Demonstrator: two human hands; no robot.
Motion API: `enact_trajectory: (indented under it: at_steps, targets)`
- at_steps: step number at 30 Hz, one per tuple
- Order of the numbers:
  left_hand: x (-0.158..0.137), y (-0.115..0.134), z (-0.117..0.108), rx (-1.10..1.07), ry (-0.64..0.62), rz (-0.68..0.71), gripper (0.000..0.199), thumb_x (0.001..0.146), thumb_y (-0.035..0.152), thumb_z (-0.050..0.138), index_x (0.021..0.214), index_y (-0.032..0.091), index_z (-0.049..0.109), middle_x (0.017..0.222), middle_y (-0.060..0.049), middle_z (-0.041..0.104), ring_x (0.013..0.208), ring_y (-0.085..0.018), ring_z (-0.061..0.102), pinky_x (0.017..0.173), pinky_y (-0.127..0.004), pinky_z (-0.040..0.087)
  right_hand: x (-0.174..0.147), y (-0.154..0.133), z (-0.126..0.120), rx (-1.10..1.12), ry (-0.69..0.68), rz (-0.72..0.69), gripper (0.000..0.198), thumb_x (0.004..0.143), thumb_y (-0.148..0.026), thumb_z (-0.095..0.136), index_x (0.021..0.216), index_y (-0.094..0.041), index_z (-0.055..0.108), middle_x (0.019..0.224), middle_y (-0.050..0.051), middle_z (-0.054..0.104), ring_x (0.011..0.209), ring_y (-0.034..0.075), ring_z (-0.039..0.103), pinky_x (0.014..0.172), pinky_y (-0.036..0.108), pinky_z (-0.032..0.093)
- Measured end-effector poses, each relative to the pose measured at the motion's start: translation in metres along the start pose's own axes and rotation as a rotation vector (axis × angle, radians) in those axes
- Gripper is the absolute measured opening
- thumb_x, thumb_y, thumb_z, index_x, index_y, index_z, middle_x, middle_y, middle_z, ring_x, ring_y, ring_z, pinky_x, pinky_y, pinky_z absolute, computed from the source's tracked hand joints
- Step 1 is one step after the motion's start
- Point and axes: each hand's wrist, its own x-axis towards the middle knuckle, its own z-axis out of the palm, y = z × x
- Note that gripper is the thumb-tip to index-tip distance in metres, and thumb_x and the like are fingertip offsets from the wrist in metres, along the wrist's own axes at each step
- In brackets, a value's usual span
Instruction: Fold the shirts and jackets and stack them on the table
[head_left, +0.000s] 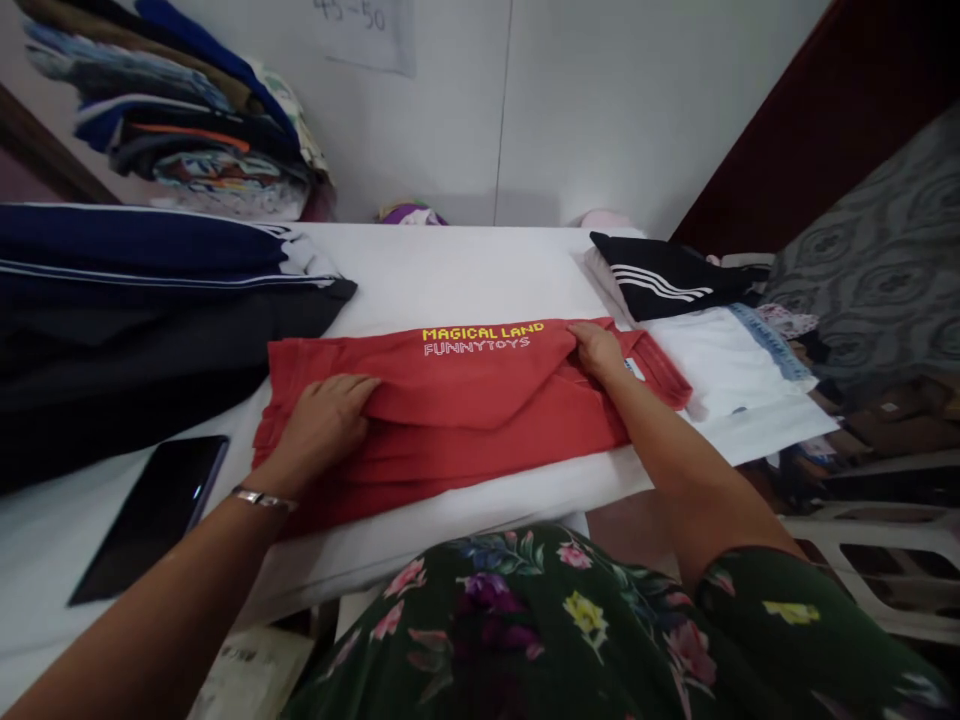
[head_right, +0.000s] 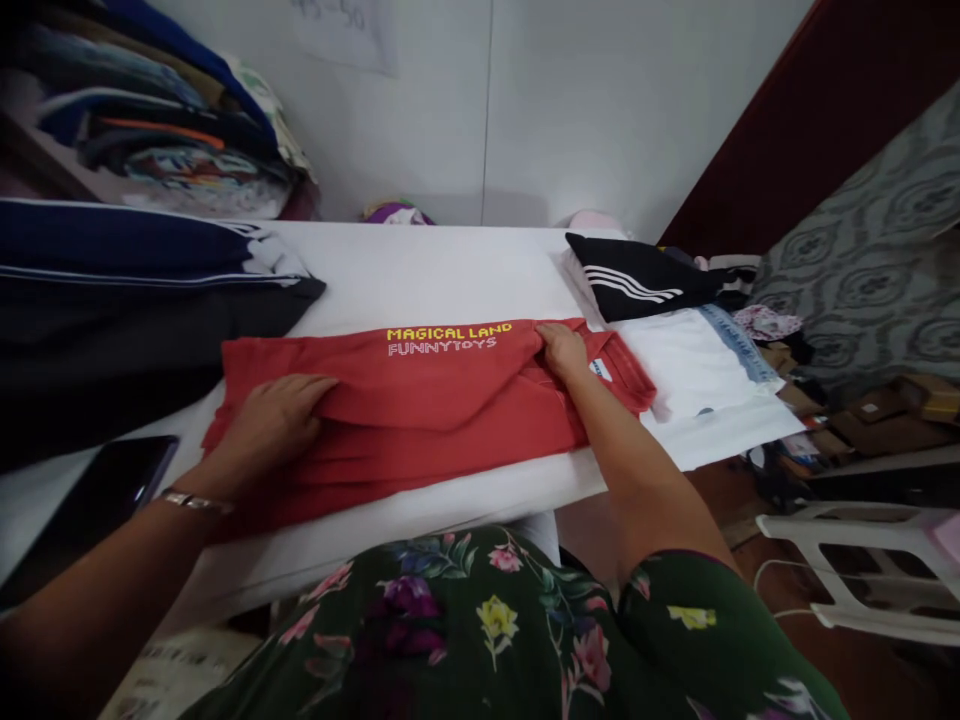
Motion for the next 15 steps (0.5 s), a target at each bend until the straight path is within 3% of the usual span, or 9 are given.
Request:
enact_trajectory:
  at_steps: [4, 9, 13, 15]
  targets:
    - [0.000, -0.010, 0.001, 0.024, -0.024, -0.028, 0.045, 0.083, 0.011, 0.037, 0.118, 0.012, 0.065, 0.122, -0.016, 0.067, 0.114, -0.031, 0.059, 0.097, -0.045, 0.041, -0.006, 0.007, 0.006, 0.003, -0.050, 0.024, 0.047, 0.088, -0.010, 0.041, 0.130, -0.017, 0.061, 0.140, 0.009, 0.056, 0.130, 0.026, 0.048, 0.109, 0.045, 0.038]
    - [-0.006, -0.019, 0.007, -0.008, -0.015, 0.015, 0.052, 0.079, 0.010, 0.034, 0.122, 0.014, 0.065, 0.127, -0.012, 0.066, 0.118, -0.030, 0.058, 0.098, -0.046, 0.041, -0.012, 0.010, 0.012, 0.030, -0.113, 0.028, 0.054, 0.082, -0.006, 0.046, 0.133, -0.017, 0.059, 0.145, 0.009, 0.052, 0.135, 0.025, 0.045, 0.113, 0.043, 0.036]
    - [-0.008, -0.032, 0.004, -0.168, -0.029, 0.024, 0.056, 0.070, 0.015, 0.040, 0.119, 0.020, 0.067, 0.127, -0.007, 0.067, 0.119, -0.028, 0.058, 0.103, -0.043, 0.041, -0.007, 0.014, 0.011, 0.159, -0.081, 0.075, 0.056, 0.075, -0.003, 0.047, 0.125, -0.017, 0.066, 0.137, 0.006, 0.059, 0.131, 0.023, 0.050, 0.113, 0.039, 0.036]
    - [-0.005, -0.041, -0.002, -0.283, -0.040, -0.045, 0.058, 0.066, 0.018, 0.043, 0.119, 0.023, 0.067, 0.124, -0.003, 0.069, 0.114, -0.025, 0.062, 0.100, -0.037, 0.045, 0.001, 0.016, 0.006, 0.220, -0.023, 0.135, 0.055, 0.075, -0.003, 0.043, 0.122, -0.018, 0.068, 0.132, 0.004, 0.063, 0.127, 0.021, 0.055, 0.112, 0.037, 0.039]
